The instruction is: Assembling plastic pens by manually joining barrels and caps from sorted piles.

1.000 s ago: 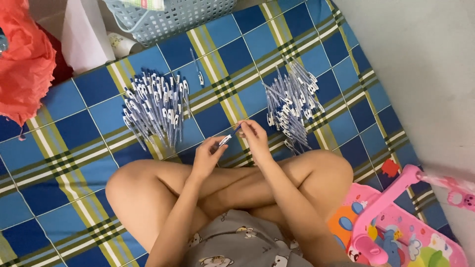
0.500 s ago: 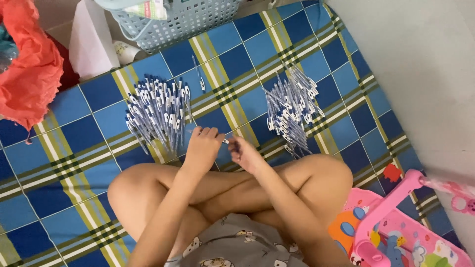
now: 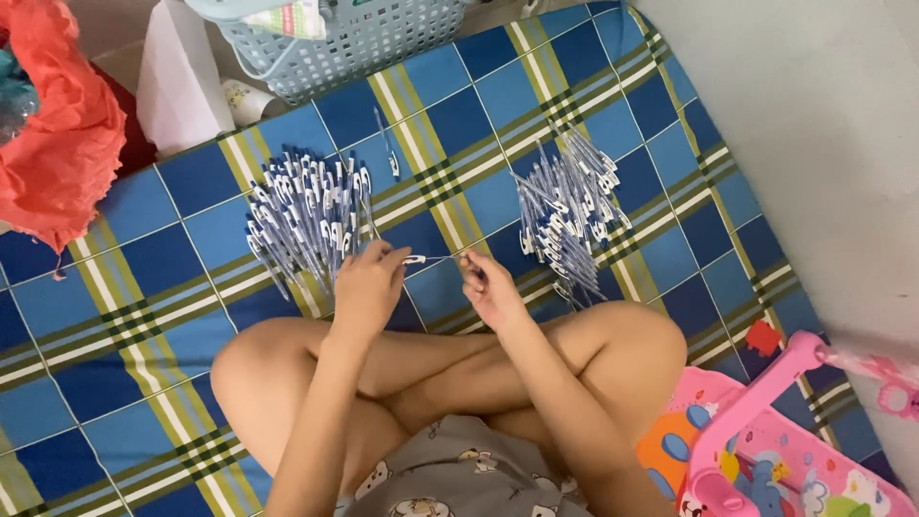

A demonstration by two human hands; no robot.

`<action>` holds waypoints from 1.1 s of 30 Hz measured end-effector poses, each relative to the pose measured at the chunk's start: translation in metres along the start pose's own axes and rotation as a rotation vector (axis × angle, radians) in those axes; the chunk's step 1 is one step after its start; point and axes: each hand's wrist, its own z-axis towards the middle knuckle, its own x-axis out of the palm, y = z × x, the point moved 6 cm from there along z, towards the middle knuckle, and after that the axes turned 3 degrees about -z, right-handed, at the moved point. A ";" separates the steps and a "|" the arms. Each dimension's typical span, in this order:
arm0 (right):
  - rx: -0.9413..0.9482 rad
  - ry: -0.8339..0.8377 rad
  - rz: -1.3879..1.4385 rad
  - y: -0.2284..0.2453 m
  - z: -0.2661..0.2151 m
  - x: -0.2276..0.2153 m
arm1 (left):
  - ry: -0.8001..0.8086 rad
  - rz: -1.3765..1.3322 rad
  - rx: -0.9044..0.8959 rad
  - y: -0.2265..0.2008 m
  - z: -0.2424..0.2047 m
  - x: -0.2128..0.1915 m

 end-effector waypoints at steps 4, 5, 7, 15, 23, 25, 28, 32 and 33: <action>-0.049 -0.011 -0.016 0.004 -0.001 -0.005 | 0.065 -0.381 -0.223 0.004 -0.014 0.005; -0.046 -0.047 -0.018 0.003 0.000 -0.009 | 0.071 -0.556 -0.321 0.007 -0.019 0.013; -0.043 -0.083 -0.020 0.001 0.001 -0.012 | 0.078 -0.731 -0.419 0.014 -0.027 0.029; 0.022 -0.097 -0.045 -0.010 0.008 -0.021 | 0.070 -1.444 -0.652 0.039 -0.041 0.086; -0.093 -0.139 -0.170 0.006 0.008 -0.022 | 0.039 -1.396 -0.645 0.048 -0.044 0.104; -0.190 -0.175 -0.268 0.017 0.004 -0.018 | 0.014 -1.295 -0.613 0.051 -0.045 0.109; -0.328 -0.234 -0.392 0.031 -0.004 -0.010 | 0.008 -1.103 -0.577 0.047 -0.042 0.106; -0.501 -0.274 -0.558 0.041 -0.014 -0.001 | 0.069 -0.979 -0.565 0.034 -0.041 0.097; -0.567 -0.271 -0.588 0.044 -0.018 0.003 | 0.069 -0.974 -0.554 0.033 -0.040 0.096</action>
